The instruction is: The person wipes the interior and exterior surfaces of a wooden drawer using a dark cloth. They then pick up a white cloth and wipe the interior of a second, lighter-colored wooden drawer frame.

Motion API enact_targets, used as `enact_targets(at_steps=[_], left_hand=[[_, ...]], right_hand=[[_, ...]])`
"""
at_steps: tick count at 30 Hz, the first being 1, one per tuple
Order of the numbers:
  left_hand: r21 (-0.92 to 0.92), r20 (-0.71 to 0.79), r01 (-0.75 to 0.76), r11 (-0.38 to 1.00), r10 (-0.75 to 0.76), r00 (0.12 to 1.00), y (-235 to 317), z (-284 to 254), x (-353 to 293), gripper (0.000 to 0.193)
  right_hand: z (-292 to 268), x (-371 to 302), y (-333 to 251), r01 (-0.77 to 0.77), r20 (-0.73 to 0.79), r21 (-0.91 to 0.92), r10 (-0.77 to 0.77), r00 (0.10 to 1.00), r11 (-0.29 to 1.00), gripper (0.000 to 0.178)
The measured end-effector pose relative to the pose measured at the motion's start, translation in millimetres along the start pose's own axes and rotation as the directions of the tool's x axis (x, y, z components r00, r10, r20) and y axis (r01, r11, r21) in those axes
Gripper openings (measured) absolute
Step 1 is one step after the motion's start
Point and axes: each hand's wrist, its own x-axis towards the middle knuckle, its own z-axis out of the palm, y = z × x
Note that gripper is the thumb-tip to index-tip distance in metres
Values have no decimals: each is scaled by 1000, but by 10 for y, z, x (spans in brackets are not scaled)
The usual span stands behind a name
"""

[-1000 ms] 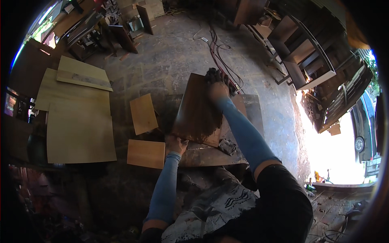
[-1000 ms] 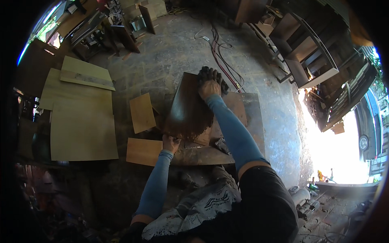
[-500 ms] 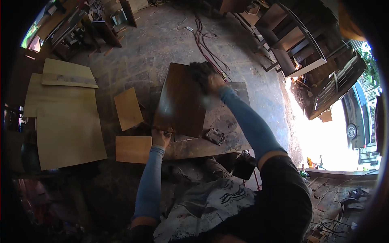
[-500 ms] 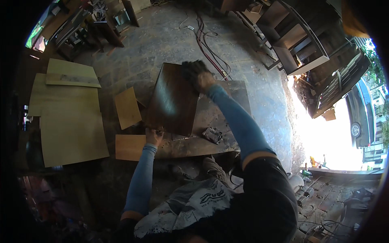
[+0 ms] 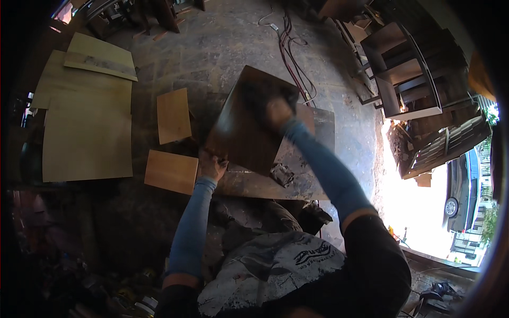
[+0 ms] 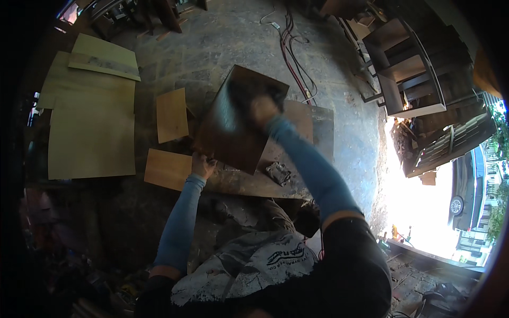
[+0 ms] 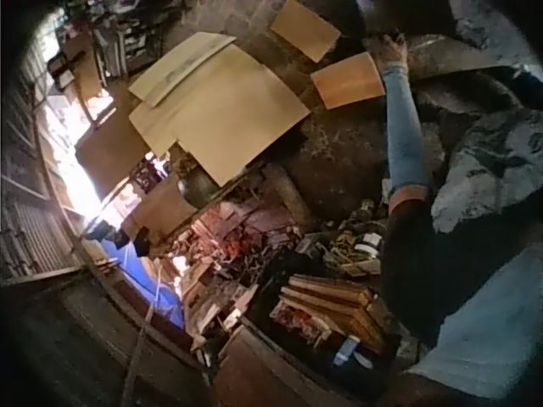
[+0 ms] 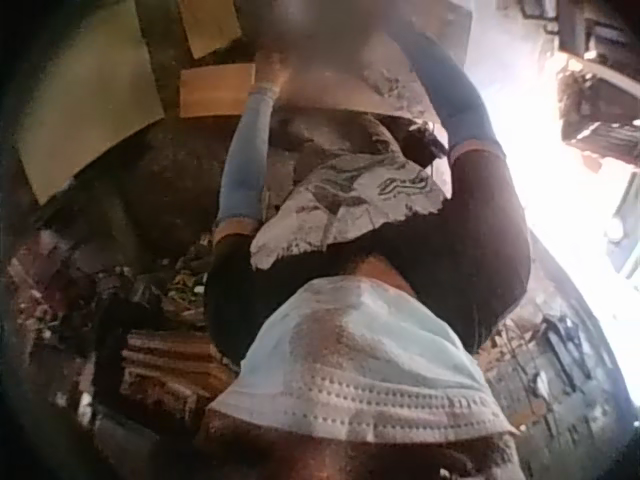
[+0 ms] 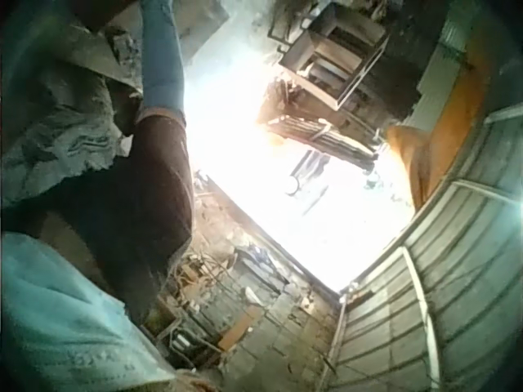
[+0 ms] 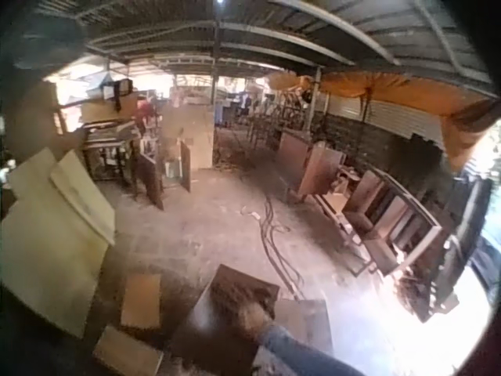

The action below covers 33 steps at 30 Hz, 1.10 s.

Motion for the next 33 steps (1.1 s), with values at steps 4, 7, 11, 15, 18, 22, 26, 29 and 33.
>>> enact_targets(at_steps=[4, 7, 11, 15, 18, 22, 26, 29, 33], left_hand=[[813, 129, -467, 347, 676, 726, 281, -51, -344, 45], [716, -55, -225, 661, 375, 925, 684, 42, -451, 51], [736, -11, -191, 650, 294, 956, 894, 285, -304, 52], [791, -2, -115, 601, 191, 982, 489, 81, -327, 46], [764, 134, -269, 587, 263, 955, 248, 11, -279, 39], [386, 142, -217, 896, 175, 974, -158, -204, -373, 38], [192, 180, 72, 979, -107, 978, -574, -395, -649, 40], [491, 220, 140, 860, -278, 935, -757, -415, -1164, 42], [822, 508, -180, 539, -555, 659, -2167, -972, -1778, 50]], right_hand=[[-401, -393, -1094, 455, -98, 227, -445, 890, 861, 55], [-168, -97, -597, 415, -32, 325, -428, 903, 850, 54], [287, 653, 931, 46, -155, 213, -13, 988, 976, 48], [162, 454, -217, 235, -312, 402, -109, 944, 885, 47], [91, -242, -1278, 256, -149, 340, -217, 965, 905, 54], [-446, -974, -2056, 144, -67, 948, -261, 963, 285, 46], [-726, -1933, -1902, -85, -3, 956, 299, 954, 279, 38], [-395, -3014, -1380, -564, 323, 817, 717, 618, 119, 36], [327, -4571, -579, -890, 311, 118, 835, 454, 440, 33]])
